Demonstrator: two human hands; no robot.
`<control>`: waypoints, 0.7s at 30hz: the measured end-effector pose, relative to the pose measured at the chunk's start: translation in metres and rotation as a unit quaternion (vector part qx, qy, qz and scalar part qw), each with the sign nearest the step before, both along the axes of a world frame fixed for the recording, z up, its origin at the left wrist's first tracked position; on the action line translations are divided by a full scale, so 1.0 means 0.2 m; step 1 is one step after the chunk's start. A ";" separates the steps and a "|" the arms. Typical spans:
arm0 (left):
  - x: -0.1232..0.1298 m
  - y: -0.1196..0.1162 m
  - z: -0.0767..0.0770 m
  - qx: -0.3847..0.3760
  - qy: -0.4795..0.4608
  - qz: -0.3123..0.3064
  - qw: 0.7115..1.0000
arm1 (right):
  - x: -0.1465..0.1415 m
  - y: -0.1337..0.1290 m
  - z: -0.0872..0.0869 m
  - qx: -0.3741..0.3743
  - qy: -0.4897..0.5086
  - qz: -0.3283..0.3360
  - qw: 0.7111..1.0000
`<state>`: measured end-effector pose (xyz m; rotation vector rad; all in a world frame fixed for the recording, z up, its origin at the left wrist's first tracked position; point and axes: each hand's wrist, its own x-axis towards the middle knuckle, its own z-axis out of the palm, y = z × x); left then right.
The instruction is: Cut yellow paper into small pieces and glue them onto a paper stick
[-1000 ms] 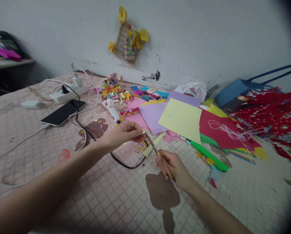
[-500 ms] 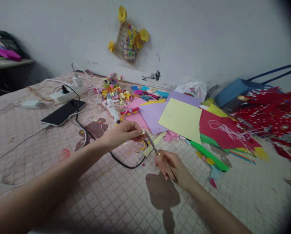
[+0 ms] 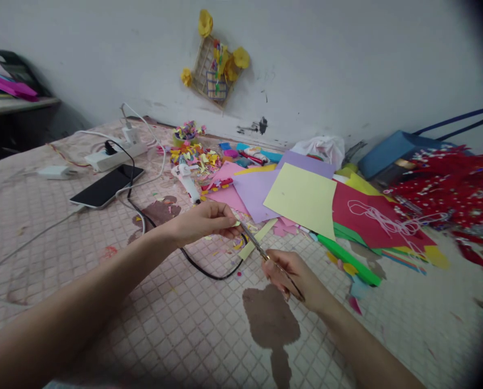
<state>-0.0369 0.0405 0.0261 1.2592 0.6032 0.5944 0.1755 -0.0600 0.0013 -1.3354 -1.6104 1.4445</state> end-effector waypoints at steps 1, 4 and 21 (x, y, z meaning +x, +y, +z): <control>0.00 0.00 0.00 0.000 -0.001 -0.003 1.000 | 0.00 0.00 0.00 0.001 -0.002 0.001 1.000; 0.00 0.00 0.00 -0.001 -0.002 -0.010 1.000 | 0.00 0.00 0.00 0.006 -0.004 0.004 1.000; -0.01 0.01 0.00 0.003 -0.004 -0.015 1.000 | 0.00 0.00 -0.02 -0.009 -0.011 0.000 1.000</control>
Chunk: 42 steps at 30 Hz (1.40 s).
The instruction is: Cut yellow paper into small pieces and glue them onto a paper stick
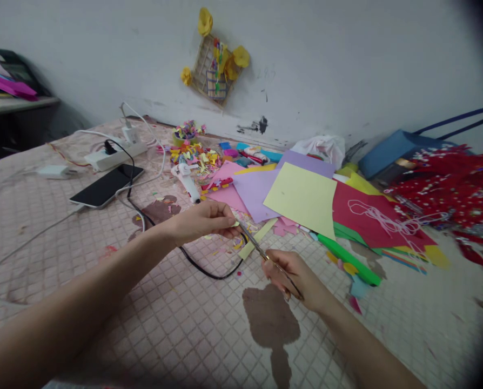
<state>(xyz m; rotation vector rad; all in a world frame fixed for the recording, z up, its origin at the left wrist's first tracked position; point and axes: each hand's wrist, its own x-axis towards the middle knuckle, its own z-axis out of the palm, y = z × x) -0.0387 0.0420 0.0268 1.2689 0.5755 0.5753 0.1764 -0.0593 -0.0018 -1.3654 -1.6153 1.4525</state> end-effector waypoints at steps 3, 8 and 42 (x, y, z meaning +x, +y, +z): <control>0.00 0.00 0.00 -0.002 0.001 -0.002 1.000 | 0.00 0.00 0.00 0.001 0.004 0.002 1.000; 0.00 0.00 0.00 -0.001 0.001 -0.004 1.000 | -0.01 -0.01 0.00 -0.006 0.005 -0.005 1.000; -0.01 0.00 0.01 0.025 0.010 -0.015 1.000 | 0.00 -0.01 0.01 -0.001 0.001 0.007 1.000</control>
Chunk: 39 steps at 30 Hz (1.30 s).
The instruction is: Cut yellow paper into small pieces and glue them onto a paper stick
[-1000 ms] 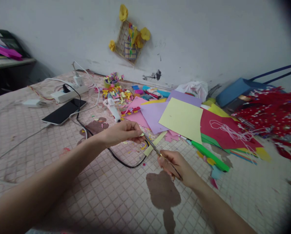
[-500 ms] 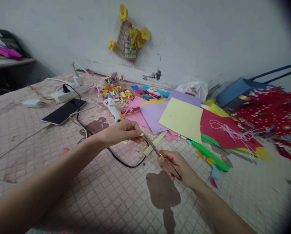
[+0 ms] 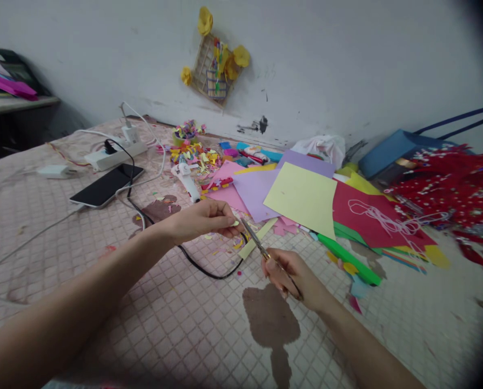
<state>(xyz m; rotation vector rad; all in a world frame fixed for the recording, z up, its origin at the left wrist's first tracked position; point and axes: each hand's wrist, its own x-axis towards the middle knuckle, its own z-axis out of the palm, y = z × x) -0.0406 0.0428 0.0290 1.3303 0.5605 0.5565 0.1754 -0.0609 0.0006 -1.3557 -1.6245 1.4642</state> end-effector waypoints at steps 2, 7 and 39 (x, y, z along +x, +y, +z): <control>0.00 0.00 0.00 0.006 0.016 0.017 1.000 | 0.02 0.02 0.01 0.049 -0.062 -0.019 0.997; 0.02 0.00 -0.02 0.031 0.065 0.084 0.994 | 0.13 0.10 0.04 0.224 -0.420 -0.092 0.875; 0.13 -0.16 -0.08 -0.093 0.008 0.077 0.993 | -0.04 0.03 0.01 0.112 0.053 -0.129 0.984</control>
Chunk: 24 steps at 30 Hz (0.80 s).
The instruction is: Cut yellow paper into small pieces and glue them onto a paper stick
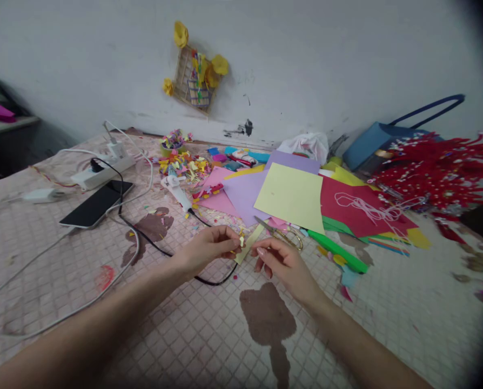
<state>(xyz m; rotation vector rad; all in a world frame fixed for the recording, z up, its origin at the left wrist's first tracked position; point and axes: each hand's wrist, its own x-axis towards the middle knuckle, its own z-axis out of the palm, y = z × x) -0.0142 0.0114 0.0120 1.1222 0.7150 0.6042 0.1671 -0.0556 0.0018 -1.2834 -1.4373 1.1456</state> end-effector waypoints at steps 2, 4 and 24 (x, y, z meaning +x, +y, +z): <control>0.01 -0.01 0.00 0.027 0.016 0.005 1.000 | -0.01 -0.01 0.00 -0.017 0.016 0.009 1.000; 0.02 -0.02 -0.01 0.043 0.028 0.004 0.999 | -0.03 -0.01 0.00 -0.027 0.032 0.015 0.999; 0.04 -0.07 -0.02 0.175 0.076 -0.069 0.979 | -0.02 -0.02 0.04 -0.026 -0.050 0.094 0.994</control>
